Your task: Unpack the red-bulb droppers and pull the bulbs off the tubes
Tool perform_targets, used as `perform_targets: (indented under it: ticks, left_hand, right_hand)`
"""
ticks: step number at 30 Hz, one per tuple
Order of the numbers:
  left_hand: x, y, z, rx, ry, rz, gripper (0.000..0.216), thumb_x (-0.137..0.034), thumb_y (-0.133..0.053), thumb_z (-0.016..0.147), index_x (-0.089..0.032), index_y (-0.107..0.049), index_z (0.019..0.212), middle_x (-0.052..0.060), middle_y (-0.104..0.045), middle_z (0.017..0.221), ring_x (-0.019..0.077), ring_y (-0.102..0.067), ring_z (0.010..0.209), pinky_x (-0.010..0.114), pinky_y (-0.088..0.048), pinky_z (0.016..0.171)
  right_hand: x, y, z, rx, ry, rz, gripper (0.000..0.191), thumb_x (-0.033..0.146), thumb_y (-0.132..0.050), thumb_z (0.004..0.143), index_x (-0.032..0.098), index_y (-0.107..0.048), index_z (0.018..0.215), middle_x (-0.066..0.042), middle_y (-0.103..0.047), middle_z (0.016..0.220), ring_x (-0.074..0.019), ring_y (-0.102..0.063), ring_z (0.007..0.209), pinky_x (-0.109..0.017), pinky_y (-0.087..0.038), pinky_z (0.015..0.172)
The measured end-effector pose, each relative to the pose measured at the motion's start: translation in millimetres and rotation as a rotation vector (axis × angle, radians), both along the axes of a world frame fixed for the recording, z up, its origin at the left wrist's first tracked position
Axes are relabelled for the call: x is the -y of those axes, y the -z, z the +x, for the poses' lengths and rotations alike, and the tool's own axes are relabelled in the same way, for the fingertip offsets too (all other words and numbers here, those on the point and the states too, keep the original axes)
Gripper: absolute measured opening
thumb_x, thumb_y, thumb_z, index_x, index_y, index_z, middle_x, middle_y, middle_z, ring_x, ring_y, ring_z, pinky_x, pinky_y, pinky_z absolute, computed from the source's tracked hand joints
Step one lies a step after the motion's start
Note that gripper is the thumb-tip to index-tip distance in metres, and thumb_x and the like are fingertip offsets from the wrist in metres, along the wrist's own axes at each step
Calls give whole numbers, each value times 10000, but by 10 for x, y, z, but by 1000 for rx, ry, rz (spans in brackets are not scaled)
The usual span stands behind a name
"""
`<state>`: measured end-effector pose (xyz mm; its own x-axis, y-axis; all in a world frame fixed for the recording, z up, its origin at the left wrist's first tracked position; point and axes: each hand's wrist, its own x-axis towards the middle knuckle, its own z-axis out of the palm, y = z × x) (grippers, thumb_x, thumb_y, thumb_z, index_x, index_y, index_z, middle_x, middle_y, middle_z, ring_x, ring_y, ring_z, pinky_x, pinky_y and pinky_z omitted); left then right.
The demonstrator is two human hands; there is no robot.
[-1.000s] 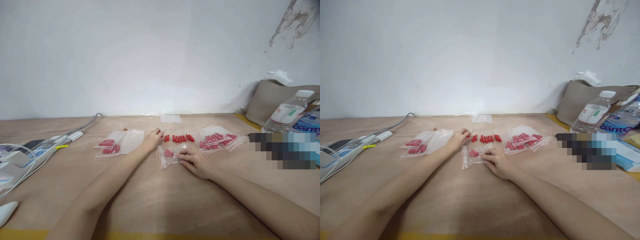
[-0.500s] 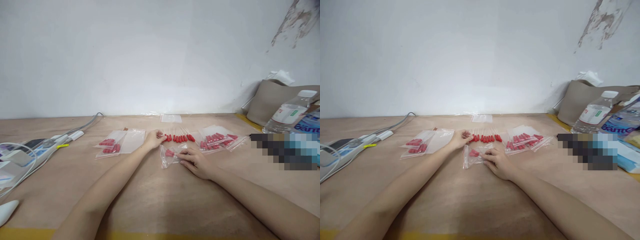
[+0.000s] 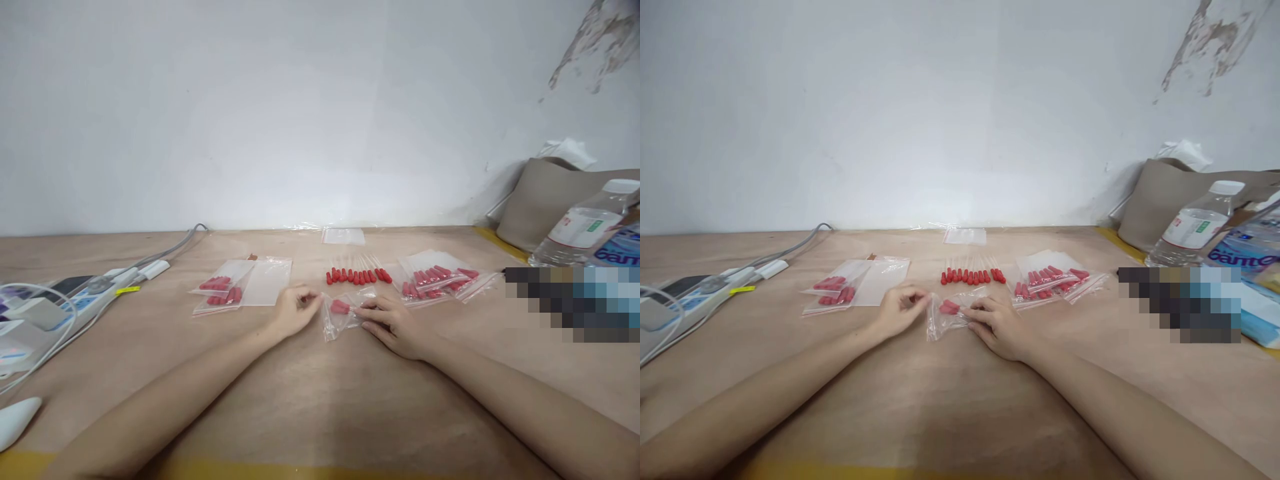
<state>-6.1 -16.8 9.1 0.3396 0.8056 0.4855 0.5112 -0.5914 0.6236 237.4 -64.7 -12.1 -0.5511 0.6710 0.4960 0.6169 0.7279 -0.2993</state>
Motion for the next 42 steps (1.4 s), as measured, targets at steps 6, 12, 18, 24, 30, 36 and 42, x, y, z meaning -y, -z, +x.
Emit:
perform_targets:
  ticks: [6,12,18,24,30,36,42]
  left_hand:
    - [318,22,-33,148,-31,-37,111,-205,-540,755,-152,-627,801,21,-639,730,123,-577,653,225,-465,620]
    - [301,-4,-37,-136,168,-93,130,-221,-557,776,-210,-667,844,7,-659,880,144,-584,765,247,-455,686]
    - [178,-51,-10,-215,279,-34,306,-323,-604,768,-223,-601,1057,34,-612,1043,196,-532,981,321,-392,888]
    - [189,-76,9,-264,344,-13,192,-299,-552,801,-194,-607,952,39,-597,907,172,-526,878,293,-409,802]
    - [229,-41,5,-274,246,-18,174,-292,-579,758,-180,-572,891,36,-576,843,174,-517,839,285,-429,743]
    - [33,-312,-346,-93,343,-338,205,-340,-590,757,-162,-574,856,46,-641,893,167,-593,850,297,-468,767]
    - [-274,-717,-937,111,-14,-324,278,-367,-722,592,-175,-597,750,51,-666,797,197,-642,770,326,-521,691]
  right_hand:
    - [14,17,-17,-4,73,-10,355,304,-456,845,225,-523,1184,-90,-569,1050,-205,-519,962,-377,-431,833]
    - [7,-24,-18,-56,26,-93,291,286,-486,828,208,-577,1093,-91,-566,1014,-196,-523,933,-365,-429,832]
    - [5,-73,-20,-131,-86,-253,195,275,-512,821,209,-616,972,-64,-571,982,-176,-522,943,-337,-422,848]
    - [20,-65,-39,-113,-64,-217,230,270,-480,838,239,-615,1022,-57,-570,970,-173,-527,919,-340,-423,834]
    - [37,-62,-48,-70,-24,-127,293,269,-483,833,219,-582,1105,-85,-549,1008,-186,-506,948,-357,-420,841]
    - [41,-29,-40,-64,15,-101,287,283,-490,828,203,-596,1083,-92,-553,1005,-190,-511,945,-361,-431,833]
    - [35,-22,-33,-52,30,-97,303,308,-486,831,226,-590,1104,-92,-553,998,-196,-518,938,-384,-439,832]
